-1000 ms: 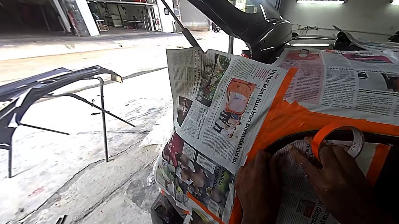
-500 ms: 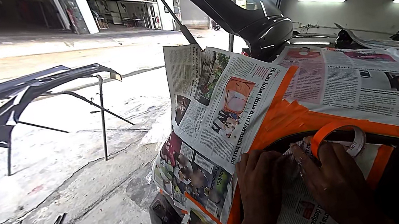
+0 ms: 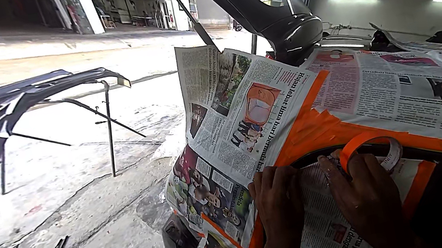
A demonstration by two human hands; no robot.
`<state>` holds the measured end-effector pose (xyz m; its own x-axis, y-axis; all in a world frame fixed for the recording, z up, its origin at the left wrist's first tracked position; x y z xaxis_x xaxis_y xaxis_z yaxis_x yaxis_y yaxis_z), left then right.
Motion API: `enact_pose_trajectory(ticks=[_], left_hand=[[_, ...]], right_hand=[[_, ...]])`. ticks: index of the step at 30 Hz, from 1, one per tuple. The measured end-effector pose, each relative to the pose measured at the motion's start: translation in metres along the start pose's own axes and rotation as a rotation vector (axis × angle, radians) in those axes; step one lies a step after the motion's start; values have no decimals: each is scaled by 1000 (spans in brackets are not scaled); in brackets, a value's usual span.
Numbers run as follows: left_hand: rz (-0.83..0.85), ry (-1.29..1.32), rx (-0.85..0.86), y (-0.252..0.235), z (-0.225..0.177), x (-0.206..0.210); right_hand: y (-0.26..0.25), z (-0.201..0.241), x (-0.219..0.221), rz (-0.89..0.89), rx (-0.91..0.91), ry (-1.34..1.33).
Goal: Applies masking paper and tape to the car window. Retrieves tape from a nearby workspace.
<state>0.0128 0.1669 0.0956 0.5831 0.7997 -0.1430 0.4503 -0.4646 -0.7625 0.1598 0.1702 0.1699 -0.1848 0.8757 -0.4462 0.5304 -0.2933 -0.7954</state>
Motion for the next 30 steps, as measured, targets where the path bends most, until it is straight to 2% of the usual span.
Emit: enact_pose_trajectory(ticks=[8,17,21,25,30], left_hand=[[-39,65,65,26,7,-13],[-17,33,102,24,-3,-9],[-22,109,87,23,-3,-10],[37,184,-4,21,1,-10],[102,142,-5,21,3,-9]], right_hand=[[0,1,1,-2,10,1],[0,-1,-2,20,10,-102],[0,-1,-2,13,9,-91],[0,0,0,3,8,-91],[2,-1,2,-8,6,-111]])
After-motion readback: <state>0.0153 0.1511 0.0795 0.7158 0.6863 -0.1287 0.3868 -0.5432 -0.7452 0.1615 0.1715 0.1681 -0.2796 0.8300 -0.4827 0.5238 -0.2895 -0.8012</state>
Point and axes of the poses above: each hand's wrist, its own y-axis away from the middle knuckle, its own x-axis out of the palm, z = x × y, the point moved 3 cm from there along -y, towards the middle knuckle, and after that the axes turned 4 degrees about y, right-handed, at the moved point
